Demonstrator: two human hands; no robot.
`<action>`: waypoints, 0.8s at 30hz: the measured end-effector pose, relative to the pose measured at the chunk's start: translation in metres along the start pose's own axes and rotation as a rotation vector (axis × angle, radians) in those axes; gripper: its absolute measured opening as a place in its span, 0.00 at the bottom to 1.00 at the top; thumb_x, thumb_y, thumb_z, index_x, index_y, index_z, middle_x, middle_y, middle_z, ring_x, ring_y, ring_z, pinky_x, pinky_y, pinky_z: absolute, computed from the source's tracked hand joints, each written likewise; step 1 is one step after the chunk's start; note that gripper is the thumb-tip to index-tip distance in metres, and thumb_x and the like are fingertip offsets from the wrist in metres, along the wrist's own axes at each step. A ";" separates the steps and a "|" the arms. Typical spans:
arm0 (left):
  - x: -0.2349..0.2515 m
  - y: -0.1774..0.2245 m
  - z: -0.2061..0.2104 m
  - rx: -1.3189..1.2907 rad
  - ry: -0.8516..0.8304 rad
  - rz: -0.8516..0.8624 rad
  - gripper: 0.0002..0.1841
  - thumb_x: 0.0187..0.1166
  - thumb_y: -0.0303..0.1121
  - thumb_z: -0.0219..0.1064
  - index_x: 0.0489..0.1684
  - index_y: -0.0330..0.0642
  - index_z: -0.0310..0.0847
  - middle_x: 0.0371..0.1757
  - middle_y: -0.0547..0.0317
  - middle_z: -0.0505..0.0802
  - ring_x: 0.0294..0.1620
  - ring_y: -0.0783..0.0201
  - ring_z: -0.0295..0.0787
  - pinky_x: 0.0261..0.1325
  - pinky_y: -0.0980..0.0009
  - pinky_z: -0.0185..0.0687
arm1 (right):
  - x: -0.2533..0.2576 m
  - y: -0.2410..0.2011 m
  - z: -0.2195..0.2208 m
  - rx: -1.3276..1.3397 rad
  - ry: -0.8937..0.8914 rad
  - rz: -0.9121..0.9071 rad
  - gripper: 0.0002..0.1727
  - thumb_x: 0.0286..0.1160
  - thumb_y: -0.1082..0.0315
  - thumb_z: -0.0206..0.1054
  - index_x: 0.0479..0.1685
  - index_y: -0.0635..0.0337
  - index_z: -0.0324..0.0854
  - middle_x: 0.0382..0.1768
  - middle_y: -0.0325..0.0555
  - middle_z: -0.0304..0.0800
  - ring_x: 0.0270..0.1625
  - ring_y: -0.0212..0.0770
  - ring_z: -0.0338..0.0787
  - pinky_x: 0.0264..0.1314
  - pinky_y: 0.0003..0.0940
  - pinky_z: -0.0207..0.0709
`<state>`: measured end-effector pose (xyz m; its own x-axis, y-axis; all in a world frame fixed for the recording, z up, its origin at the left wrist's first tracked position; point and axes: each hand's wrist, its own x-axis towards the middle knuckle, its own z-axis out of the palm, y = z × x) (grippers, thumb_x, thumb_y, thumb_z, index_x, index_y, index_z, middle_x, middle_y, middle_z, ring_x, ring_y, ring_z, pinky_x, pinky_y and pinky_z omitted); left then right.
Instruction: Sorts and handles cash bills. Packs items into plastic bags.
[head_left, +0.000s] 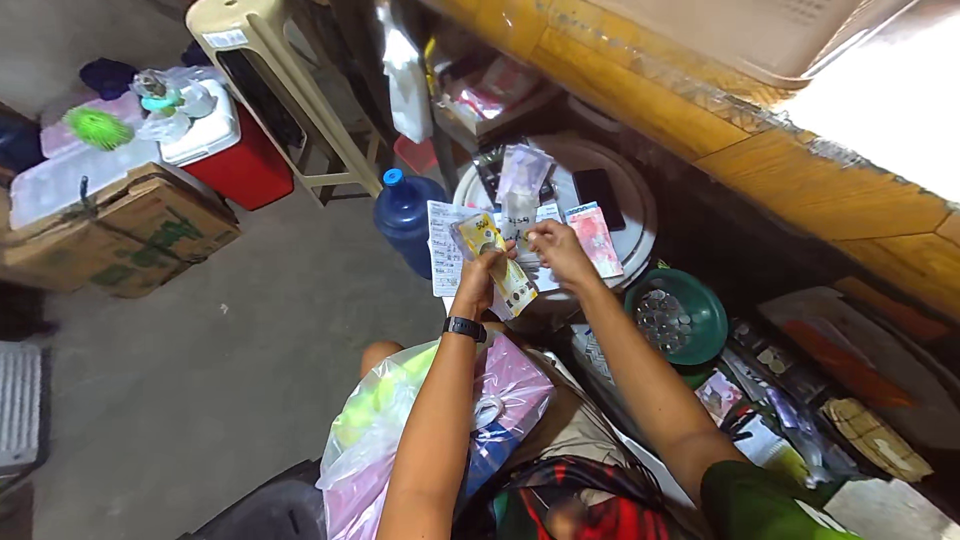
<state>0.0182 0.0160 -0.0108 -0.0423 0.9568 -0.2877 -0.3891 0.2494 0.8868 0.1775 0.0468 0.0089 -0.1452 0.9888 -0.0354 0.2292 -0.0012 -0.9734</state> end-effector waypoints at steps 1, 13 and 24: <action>-0.007 0.001 0.003 0.063 -0.010 0.009 0.17 0.88 0.32 0.57 0.72 0.45 0.73 0.50 0.62 0.93 0.42 0.74 0.91 0.48 0.74 0.88 | 0.000 -0.002 0.007 -0.008 -0.026 -0.011 0.13 0.89 0.72 0.55 0.61 0.73 0.78 0.37 0.47 0.82 0.30 0.30 0.76 0.34 0.28 0.72; 0.004 -0.002 0.006 0.082 0.067 0.032 0.18 0.87 0.24 0.55 0.74 0.34 0.67 0.54 0.49 0.86 0.48 0.65 0.86 0.55 0.65 0.85 | 0.007 0.013 0.032 0.002 -0.043 -0.057 0.11 0.81 0.75 0.66 0.56 0.73 0.79 0.43 0.54 0.88 0.38 0.35 0.85 0.45 0.32 0.81; -0.011 -0.001 -0.010 0.155 0.075 0.090 0.23 0.85 0.29 0.61 0.79 0.37 0.67 0.53 0.50 0.89 0.46 0.65 0.89 0.51 0.65 0.88 | -0.014 0.002 0.028 0.516 -0.193 0.304 0.09 0.90 0.66 0.54 0.58 0.57 0.74 0.21 0.30 0.72 0.14 0.21 0.65 0.16 0.16 0.62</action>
<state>0.0103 0.0034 -0.0118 -0.1411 0.9639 -0.2259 -0.2344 0.1891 0.9536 0.1535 0.0289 0.0012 -0.3285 0.8882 -0.3212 -0.1998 -0.3977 -0.8955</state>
